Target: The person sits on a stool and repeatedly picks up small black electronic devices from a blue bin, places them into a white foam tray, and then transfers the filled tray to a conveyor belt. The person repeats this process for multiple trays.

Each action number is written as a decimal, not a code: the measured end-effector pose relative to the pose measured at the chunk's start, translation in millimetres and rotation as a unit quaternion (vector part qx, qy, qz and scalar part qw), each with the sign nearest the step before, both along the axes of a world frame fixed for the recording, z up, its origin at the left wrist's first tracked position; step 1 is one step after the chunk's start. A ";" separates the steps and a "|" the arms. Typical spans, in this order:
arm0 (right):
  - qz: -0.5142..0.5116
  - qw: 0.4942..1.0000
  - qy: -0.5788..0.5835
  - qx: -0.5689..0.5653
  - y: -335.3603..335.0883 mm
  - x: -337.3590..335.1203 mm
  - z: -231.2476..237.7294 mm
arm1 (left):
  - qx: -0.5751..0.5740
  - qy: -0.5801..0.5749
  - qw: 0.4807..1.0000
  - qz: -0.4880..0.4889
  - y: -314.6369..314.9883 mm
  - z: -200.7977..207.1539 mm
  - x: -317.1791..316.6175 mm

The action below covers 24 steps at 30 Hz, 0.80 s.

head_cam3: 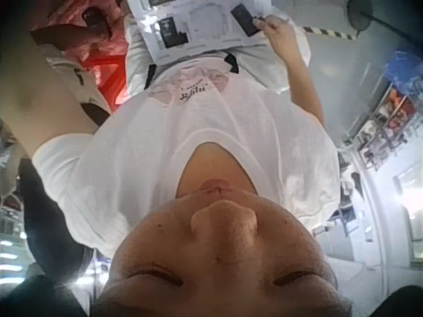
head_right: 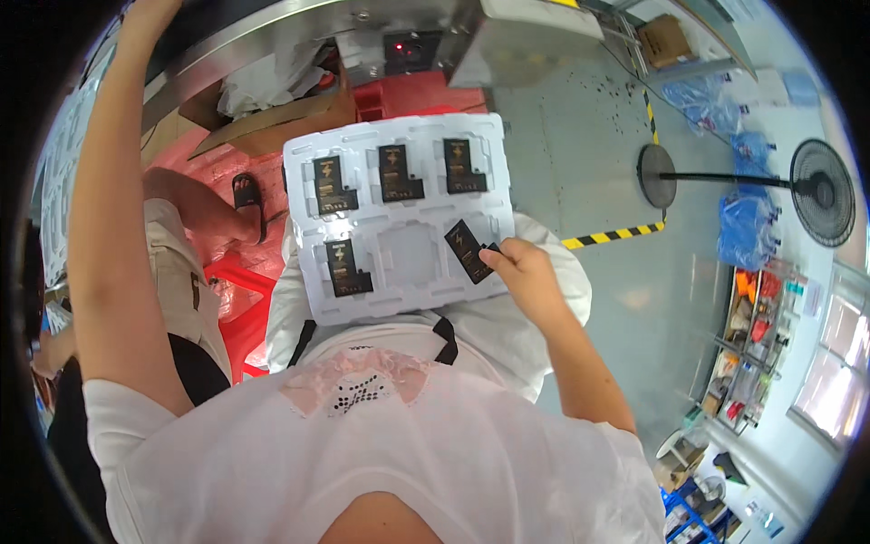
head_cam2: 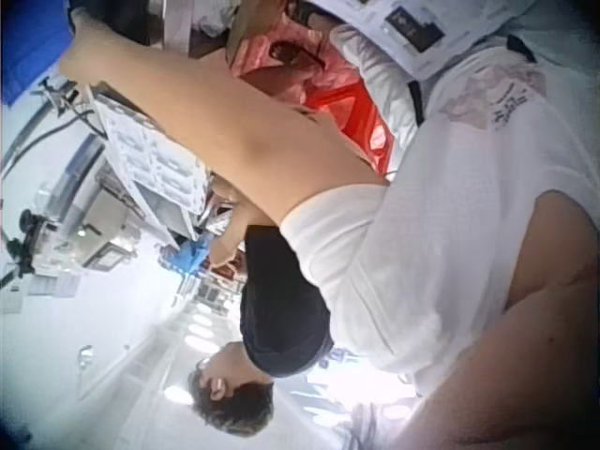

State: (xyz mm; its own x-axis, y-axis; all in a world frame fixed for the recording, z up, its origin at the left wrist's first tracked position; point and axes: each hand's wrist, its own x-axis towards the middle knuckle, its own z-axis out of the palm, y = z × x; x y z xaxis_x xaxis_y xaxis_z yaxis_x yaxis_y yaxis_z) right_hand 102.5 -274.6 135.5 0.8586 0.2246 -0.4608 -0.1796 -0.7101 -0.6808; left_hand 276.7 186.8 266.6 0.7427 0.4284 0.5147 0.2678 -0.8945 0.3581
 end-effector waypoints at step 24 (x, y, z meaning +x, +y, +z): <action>0.053 0.985 -0.019 -0.163 -12.8 -2.8 -41.4 | 0.043 0.227 0.874 -0.428 -237.9 -195.5 -250.7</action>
